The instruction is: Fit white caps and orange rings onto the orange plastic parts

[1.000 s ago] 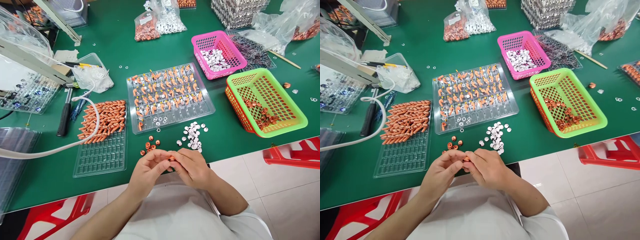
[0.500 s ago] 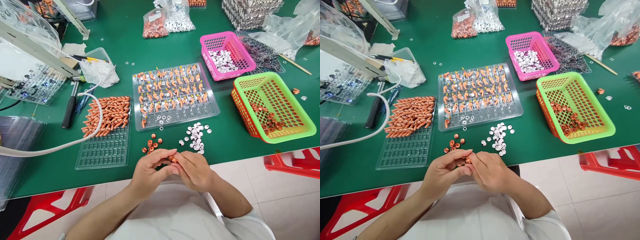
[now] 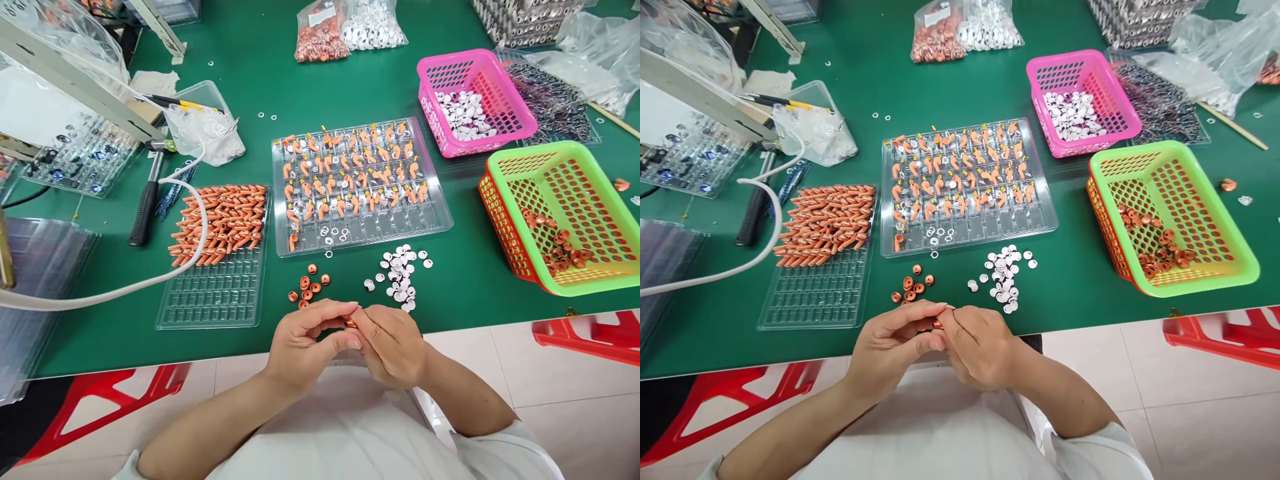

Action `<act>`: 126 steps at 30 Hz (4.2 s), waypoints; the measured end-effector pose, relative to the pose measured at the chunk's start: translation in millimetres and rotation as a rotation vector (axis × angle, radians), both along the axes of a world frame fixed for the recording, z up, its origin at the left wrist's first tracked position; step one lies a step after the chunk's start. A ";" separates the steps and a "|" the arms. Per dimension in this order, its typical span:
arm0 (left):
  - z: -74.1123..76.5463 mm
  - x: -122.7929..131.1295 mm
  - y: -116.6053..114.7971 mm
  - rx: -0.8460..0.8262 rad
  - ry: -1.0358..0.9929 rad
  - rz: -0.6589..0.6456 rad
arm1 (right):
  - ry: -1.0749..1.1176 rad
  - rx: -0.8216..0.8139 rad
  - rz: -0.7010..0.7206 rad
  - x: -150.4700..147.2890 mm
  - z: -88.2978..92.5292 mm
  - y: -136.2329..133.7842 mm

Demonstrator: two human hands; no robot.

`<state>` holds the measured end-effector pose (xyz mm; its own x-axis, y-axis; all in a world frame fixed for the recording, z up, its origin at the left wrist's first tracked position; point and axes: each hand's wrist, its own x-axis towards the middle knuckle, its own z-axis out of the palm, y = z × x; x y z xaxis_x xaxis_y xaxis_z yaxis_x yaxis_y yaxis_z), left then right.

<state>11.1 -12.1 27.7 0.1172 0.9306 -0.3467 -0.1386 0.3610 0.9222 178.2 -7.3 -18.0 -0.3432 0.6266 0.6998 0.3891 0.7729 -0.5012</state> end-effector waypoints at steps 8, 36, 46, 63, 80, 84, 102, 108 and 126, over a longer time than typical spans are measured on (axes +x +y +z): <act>-0.4 -1.2 1.8 -0.064 -0.089 0.017 | 0.013 -0.055 0.015 -5.1 0.8 3.3; -9.4 -6.0 5.2 0.161 0.080 -0.149 | 0.184 -0.430 -0.154 -1.8 18.0 -1.8; -10.0 1.8 8.2 0.574 0.503 -0.055 | 0.270 -0.658 -0.225 -6.3 17.8 -7.6; -5.8 -5.8 6.0 0.124 0.099 -0.108 | 0.281 -0.563 0.032 12.4 9.6 0.2; -4.6 -87.5 20.4 0.504 0.928 0.189 | -0.025 -0.535 -0.154 15.5 11.4 2.2; -5.9 -134.4 29.2 0.276 1.174 0.331 | -0.055 -0.568 -0.251 27.9 6.8 -0.2; -22.1 -148.4 58.1 0.276 1.384 0.148 | -0.016 -0.562 -0.297 18.5 1.5 -1.9; -23.0 -146.6 62.4 0.304 1.442 0.154 | -0.014 -0.573 -0.275 18.8 0.3 -2.5; -12.0 -152.2 60.8 0.203 1.451 0.123 | 0.050 -0.342 -0.079 20.2 -8.8 -5.1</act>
<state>-141.2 48.6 15.7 -0.2938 0.9547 0.0464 0.9131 0.2660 0.3091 198.4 -12.4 -26.8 -0.2549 0.8509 0.4592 0.4094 0.5252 -0.7460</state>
